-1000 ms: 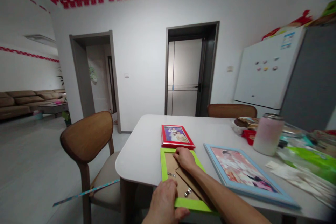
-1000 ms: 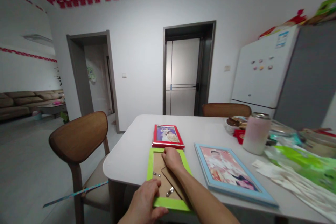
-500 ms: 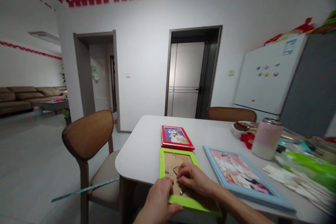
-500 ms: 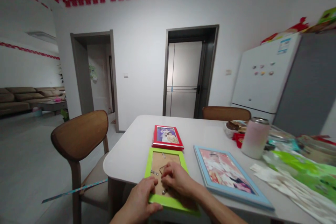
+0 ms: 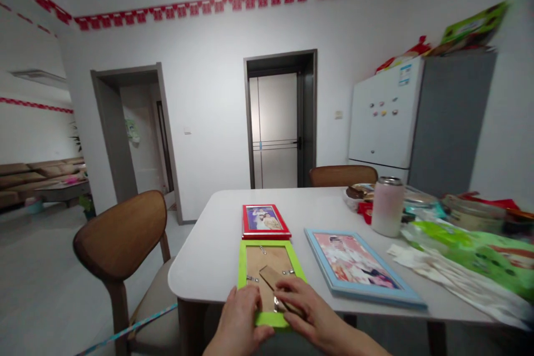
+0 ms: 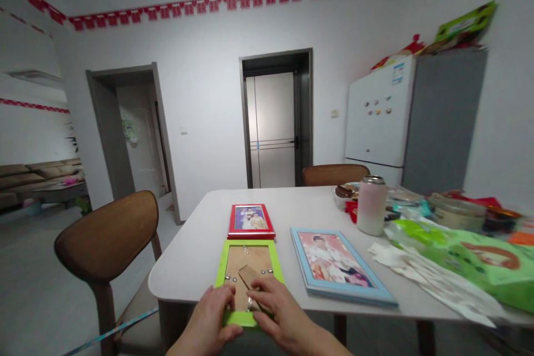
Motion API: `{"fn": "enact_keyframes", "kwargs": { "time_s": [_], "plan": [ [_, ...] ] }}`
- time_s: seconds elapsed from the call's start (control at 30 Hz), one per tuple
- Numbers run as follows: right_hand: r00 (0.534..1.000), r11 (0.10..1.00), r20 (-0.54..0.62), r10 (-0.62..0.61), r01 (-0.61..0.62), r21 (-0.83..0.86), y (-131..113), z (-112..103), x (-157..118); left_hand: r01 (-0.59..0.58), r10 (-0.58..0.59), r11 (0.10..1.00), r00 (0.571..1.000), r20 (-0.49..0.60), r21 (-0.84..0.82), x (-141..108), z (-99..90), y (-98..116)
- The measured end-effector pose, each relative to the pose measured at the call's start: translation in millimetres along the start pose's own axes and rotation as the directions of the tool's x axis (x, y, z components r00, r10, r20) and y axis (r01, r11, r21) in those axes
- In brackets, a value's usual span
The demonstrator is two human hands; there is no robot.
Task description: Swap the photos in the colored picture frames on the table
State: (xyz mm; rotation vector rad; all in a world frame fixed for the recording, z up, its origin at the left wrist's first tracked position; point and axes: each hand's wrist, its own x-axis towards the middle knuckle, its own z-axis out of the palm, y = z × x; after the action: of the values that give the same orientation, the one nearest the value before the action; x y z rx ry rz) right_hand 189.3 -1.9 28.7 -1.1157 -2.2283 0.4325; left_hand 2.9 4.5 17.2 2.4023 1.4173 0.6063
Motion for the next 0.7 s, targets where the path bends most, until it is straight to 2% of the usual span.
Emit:
{"fn": "enact_keyframes", "kwargs": {
  "time_s": [0.07, 0.17, 0.23, 0.3, 0.33, 0.4, 0.47, 0.5, 0.53, 0.6, 0.67, 0.7],
  "plan": [
    [0.97, 0.981, -0.166, 0.175, -0.157, 0.118, 16.2, 0.4, -4.6, -0.053, 0.052, 0.997, 0.998, 0.03, 0.051, 6.6, 10.7, 7.2],
    [0.822, 0.867, -0.344, 0.455, -0.32, 0.381, 38.7, -2.2, -11.4, -0.097, 0.093, 0.994, 0.992, 0.088, 0.046, 16.2, 24.7, 15.2],
    [0.708, 0.744, -0.374, 0.599, -0.32, 0.586, 45.8, -3.0, -15.5, -0.092, 0.091, 0.996, 0.993, 0.074, 0.009, 19.2, 24.7, 20.9],
    [0.635, 0.589, -0.332, 0.697, -0.243, 0.771, 43.7, 1.3, -17.2, -0.098, 0.097, 0.992, 0.995, -0.012, -0.081, 19.9, 16.7, 30.3],
    [0.63, 0.501, -0.282, 0.724, -0.198, 0.843, 39.3, 5.8, -16.4, -0.107, 0.095, 0.981, 0.992, -0.08, -0.162, 20.1, 11.2, 37.2],
    [0.678, 0.315, -0.14, 0.721, -0.14, 0.939, 25.1, 17.9, -11.1, -0.143, 0.053, 0.909, 0.971, -0.232, -0.391, 21.6, 1.0, 55.0],
    [0.741, 0.175, -0.023, 0.671, -0.128, 0.976, 8.7, 27.7, -3.0, -0.193, -0.048, 0.745, 0.939, -0.34, -0.638, 25.7, -5.4, 75.7],
    [0.763, 0.15, -0.023, 0.646, -0.098, 0.984, 2.1, 29.0, 0.4, -0.217, -0.1, 0.643, 0.927, -0.361, -0.735, 29.2, -7.2, 85.6],
    [0.772, 0.153, -0.053, 0.633, -0.058, 0.987, -2.0, 26.9, 2.5, -0.239, -0.141, 0.542, 0.919, -0.368, -0.805, 33.8, -8.1, 94.1],
    [0.748, 0.245, -0.178, 0.639, 0.02, 0.969, 1.1, 10.6, 0.9, -0.287, -0.181, 0.383, 0.908, -0.377, -0.878, 47.0, -8.5, 105.5],
    [0.68, 0.418, -0.297, 0.67, -0.015, 0.908, 20.9, -19.6, -8.7, -0.315, -0.191, 0.306, 0.904, -0.382, -0.899, 64.1, -5.3, 108.8],
    [0.646, 0.518, -0.338, 0.684, -0.104, 0.849, 36.2, -37.8, -15.4, -0.299, -0.196, 0.298, 0.91, -0.365, -0.907, 73.4, -1.2, 108.1]
  ]
}}
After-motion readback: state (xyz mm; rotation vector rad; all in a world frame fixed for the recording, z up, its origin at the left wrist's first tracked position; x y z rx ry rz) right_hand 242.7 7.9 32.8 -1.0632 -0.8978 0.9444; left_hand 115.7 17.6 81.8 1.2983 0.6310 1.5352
